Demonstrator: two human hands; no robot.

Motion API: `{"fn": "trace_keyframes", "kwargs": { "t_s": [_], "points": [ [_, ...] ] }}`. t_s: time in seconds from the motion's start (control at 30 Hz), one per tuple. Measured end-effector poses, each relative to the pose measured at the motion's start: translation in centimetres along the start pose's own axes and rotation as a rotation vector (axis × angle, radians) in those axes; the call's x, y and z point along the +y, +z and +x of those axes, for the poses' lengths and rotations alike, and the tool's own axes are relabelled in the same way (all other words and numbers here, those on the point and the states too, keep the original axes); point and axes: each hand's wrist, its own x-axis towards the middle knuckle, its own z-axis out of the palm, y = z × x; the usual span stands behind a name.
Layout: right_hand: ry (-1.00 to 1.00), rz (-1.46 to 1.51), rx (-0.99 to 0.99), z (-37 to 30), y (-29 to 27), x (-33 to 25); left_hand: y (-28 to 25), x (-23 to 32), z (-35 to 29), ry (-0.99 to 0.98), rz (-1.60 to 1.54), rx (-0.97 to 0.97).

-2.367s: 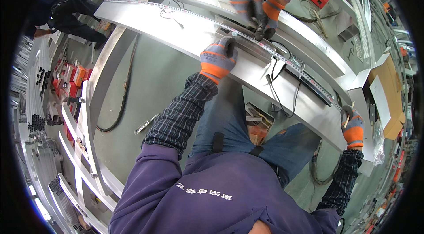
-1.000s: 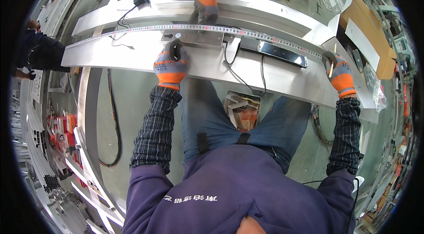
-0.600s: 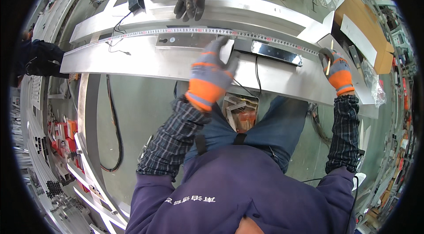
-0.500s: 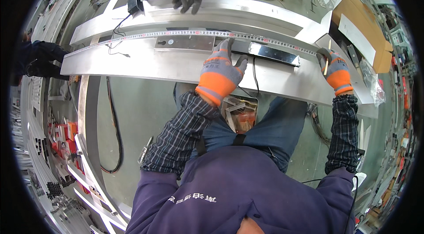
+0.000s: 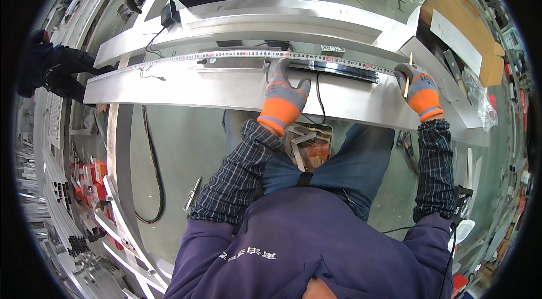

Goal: The person assembles a metal frame by positioning and securing metal bars and brackets. They use a measuring tape to mark positions and a pencil to make marks, then attach components with tools. The work occurs at a workbench in a workshop environment.

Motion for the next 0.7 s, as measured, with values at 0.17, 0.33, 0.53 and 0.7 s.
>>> {"fn": "trace_keyframes", "kwargs": {
  "t_s": [0.17, 0.33, 0.53, 0.7],
  "points": [
    [-0.003, 0.025, 0.021, -0.1, 0.2, -0.1, -0.2, 1.1, -0.4, -0.017, -0.046, 0.006],
    [-0.025, 0.030, 0.007, 0.2, 0.1, 0.1, -0.1, 0.3, -0.4, -0.046, 0.024, -0.021],
    [-0.067, 0.010, 0.031, 0.0, 0.3, -0.2, 0.0, 0.2, -0.7, -0.031, 0.010, -0.001],
    [-0.054, 0.007, 0.034, -0.2, 1.2, 0.7, -0.2, 1.5, -0.8, -0.086, 0.077, -0.028]
  ]
}}
